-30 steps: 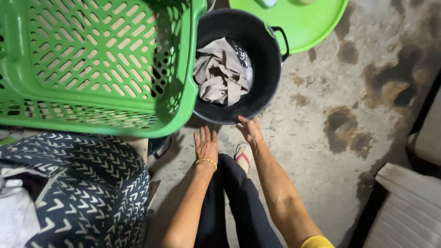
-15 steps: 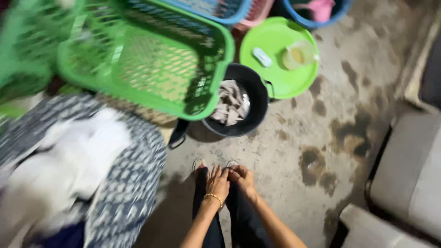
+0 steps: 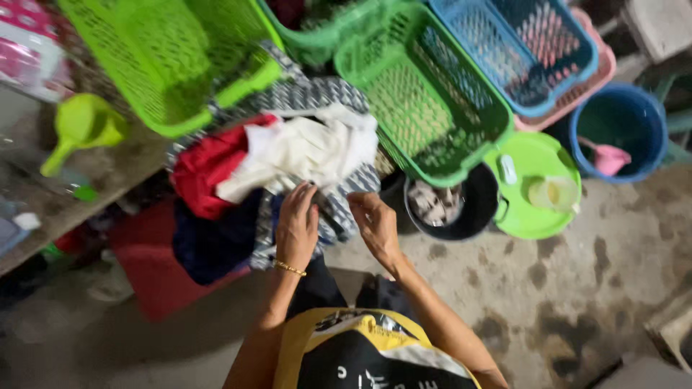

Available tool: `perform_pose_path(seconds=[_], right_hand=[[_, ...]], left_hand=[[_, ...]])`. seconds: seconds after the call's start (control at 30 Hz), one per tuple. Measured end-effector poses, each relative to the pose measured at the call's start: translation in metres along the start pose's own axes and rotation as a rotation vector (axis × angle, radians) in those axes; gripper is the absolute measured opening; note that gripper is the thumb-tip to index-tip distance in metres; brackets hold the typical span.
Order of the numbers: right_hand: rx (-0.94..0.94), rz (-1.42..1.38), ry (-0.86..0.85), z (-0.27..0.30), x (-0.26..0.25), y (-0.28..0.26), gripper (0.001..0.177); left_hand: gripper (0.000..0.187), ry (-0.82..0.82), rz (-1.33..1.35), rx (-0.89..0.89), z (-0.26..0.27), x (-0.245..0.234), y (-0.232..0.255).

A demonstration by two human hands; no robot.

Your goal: The person sorts various clothing items into different colored plastic baskets and a black bucket in a laundry shop.

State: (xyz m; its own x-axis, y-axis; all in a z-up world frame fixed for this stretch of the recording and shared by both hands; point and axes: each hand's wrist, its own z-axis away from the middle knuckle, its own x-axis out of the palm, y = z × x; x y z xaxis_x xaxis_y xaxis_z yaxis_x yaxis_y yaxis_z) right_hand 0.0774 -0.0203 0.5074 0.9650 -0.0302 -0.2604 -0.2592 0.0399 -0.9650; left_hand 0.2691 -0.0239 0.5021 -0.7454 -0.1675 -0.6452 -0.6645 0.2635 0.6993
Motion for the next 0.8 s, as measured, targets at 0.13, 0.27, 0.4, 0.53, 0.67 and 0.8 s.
perform_pose_path(seconds=[0.13,0.27,0.4,0.53,0.67,0.8], right_hand=[[-0.116,0.110,0.035,-0.058,0.073,-0.022,0.026],[-0.277,0.262,0.079,-0.110,0.146,0.029,0.056],[-0.058,0.498,-0.057,-0.118,0.158,0.074,0.014],[0.176,-0.055,-0.086,-0.090,0.132,0.031,0.015],[0.078,-0.093,-0.127,-0.093,0.121,-0.022,0.012],[-0.065,-0.202,-0.212,-0.106,0.100,-0.053,0.005]], left_hand=[[0.051,0.048,-0.116,0.035,-0.032,-0.017,-0.077],[0.053,-0.162,-0.159,0.029,-0.055,0.004,-0.151],[0.058,-0.210,-0.054,0.078,-0.064,-0.007,-0.157],[0.078,-0.265,0.120,0.042,-0.079,-0.044,-0.121],[0.088,-0.277,0.137,0.060,-0.103,-0.054,-0.085],[0.100,-0.280,0.126,-0.002,-0.121,-0.078,-0.064]])
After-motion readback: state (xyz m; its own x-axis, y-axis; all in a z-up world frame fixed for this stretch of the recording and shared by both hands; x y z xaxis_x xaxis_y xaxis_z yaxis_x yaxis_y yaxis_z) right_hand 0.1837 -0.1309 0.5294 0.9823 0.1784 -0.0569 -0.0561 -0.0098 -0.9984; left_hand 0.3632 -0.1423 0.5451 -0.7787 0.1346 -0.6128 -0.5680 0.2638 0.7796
